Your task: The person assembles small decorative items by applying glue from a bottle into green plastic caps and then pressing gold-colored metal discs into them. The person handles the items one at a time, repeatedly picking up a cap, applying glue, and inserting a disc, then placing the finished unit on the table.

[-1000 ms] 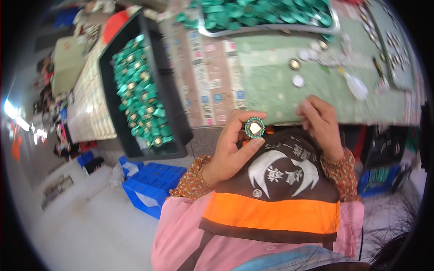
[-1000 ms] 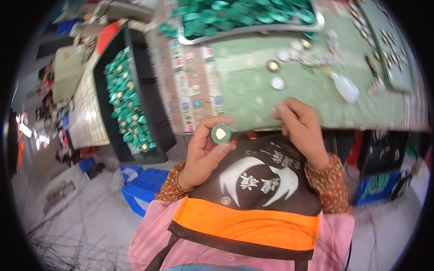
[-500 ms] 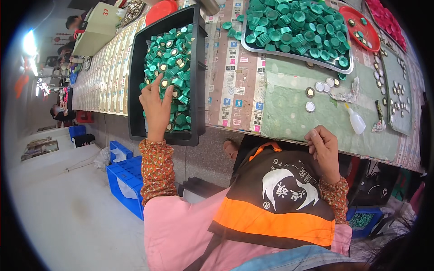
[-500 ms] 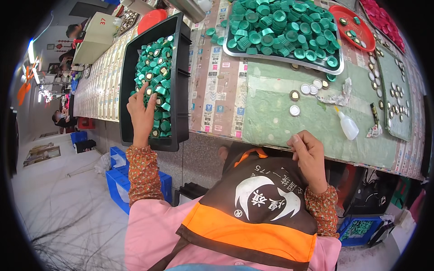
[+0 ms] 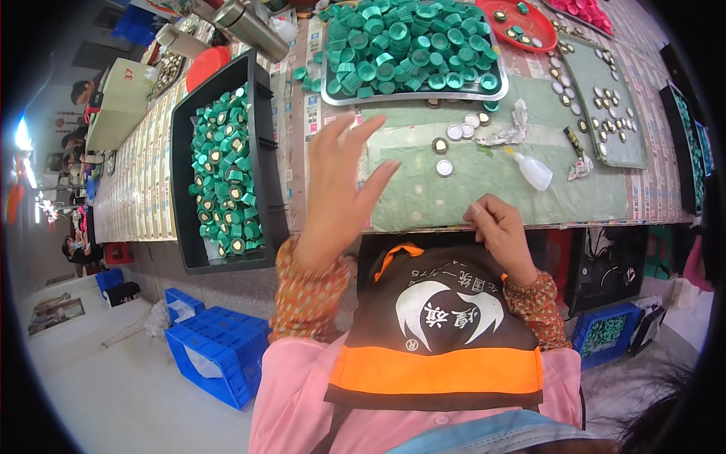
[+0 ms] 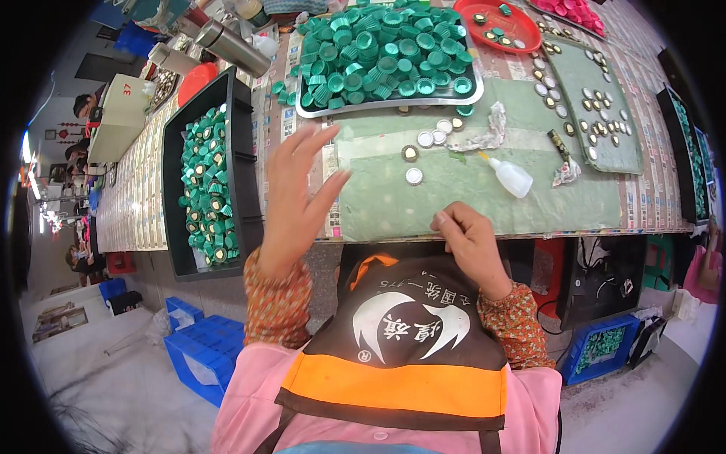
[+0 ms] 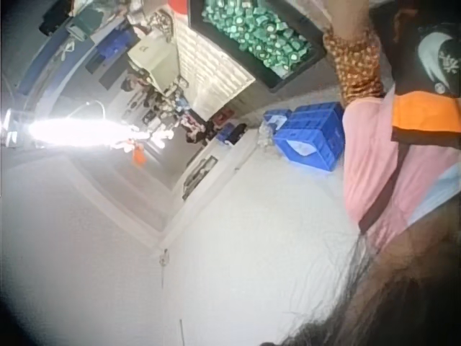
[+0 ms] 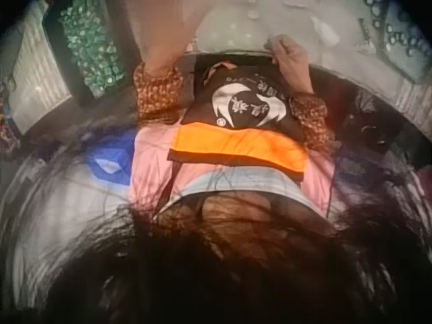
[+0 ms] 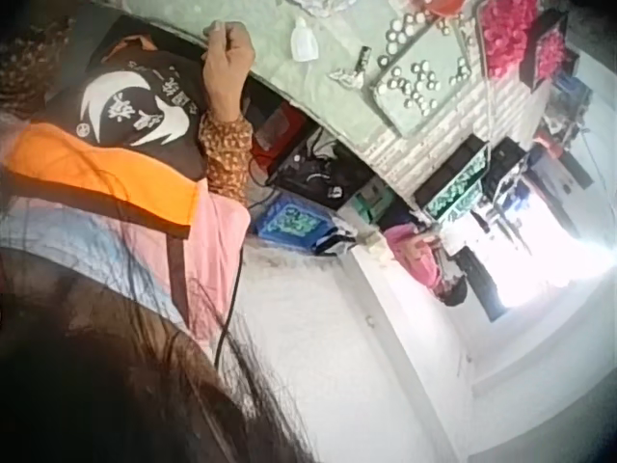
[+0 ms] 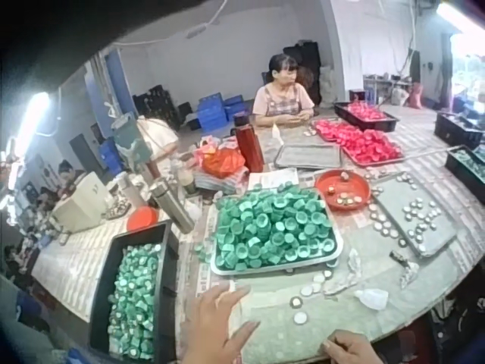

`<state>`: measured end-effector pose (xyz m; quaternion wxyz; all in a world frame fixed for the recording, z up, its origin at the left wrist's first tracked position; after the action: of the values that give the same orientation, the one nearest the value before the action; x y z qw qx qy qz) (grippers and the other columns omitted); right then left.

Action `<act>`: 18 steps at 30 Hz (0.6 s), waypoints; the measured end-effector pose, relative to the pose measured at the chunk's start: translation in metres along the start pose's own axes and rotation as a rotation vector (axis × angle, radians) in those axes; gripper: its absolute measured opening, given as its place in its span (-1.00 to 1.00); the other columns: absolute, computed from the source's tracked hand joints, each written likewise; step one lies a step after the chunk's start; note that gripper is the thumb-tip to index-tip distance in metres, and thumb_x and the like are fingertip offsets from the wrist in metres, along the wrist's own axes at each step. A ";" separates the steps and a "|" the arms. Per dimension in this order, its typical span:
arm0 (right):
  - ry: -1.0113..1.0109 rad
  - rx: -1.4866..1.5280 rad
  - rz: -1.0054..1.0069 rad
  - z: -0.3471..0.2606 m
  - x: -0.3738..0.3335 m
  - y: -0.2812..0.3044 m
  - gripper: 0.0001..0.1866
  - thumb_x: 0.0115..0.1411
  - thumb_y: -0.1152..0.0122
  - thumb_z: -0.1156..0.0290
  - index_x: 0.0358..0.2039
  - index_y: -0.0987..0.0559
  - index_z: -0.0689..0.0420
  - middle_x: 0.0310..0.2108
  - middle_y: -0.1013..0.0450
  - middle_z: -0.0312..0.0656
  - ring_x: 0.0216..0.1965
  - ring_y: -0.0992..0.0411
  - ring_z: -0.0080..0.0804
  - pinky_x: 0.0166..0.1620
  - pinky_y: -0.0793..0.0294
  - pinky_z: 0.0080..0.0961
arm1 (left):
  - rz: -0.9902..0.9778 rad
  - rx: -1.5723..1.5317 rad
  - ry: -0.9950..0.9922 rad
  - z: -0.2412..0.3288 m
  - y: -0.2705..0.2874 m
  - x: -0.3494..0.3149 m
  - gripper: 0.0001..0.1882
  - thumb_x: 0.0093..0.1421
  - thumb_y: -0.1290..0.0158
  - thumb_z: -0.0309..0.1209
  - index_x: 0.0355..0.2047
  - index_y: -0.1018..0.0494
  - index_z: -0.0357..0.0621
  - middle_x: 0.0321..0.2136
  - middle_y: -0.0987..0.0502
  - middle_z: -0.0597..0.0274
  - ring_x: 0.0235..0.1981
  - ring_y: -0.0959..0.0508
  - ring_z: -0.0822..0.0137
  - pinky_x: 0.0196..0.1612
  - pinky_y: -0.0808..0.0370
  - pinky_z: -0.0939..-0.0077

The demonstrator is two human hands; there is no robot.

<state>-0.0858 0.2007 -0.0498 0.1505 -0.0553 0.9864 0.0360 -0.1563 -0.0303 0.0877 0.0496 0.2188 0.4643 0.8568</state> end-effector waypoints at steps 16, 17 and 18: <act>0.212 -0.221 0.043 -0.020 0.003 0.019 -0.79 0.30 -0.22 0.42 -0.41 -0.52 0.31 -0.50 -0.39 -0.05 -0.50 -0.34 -0.24 -0.39 -0.33 -0.35 | -0.034 0.098 -0.039 -0.109 -0.120 0.229 -0.26 0.06 -0.19 0.36 0.16 -0.46 0.35 0.26 -0.27 -0.03 0.31 -0.25 -0.22 0.15 -0.25 -0.49; 0.222 -0.227 0.042 -0.021 0.005 0.019 -0.79 0.30 -0.22 0.42 -0.41 -0.52 0.31 -0.50 -0.39 -0.05 -0.50 -0.35 -0.23 -0.38 -0.34 -0.34 | -0.039 0.095 -0.045 -0.110 -0.118 0.227 -0.29 0.07 -0.20 0.33 0.15 -0.46 0.34 0.24 -0.29 -0.02 0.30 -0.28 -0.21 0.13 -0.30 -0.41; 0.234 -0.232 0.043 -0.022 0.008 0.020 -0.79 0.30 -0.22 0.42 -0.41 -0.52 0.31 -0.50 -0.39 -0.04 -0.50 -0.35 -0.22 -0.38 -0.34 -0.34 | -0.043 0.091 -0.053 -0.109 -0.115 0.226 -0.31 0.08 -0.21 0.30 0.14 -0.46 0.34 0.21 -0.30 -0.02 0.28 -0.30 -0.20 0.12 -0.35 -0.34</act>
<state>-0.1020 0.2176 -0.0302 0.0262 -0.0549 0.9874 0.1461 -0.4189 0.0157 0.0163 0.0701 0.2335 0.5060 0.8274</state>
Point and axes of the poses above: each hand's wrist, its own x-axis towards the middle knuckle, its own y-axis out of the back of the hand, z = x × y, the point moved 9 cm from there along x, towards the middle knuckle
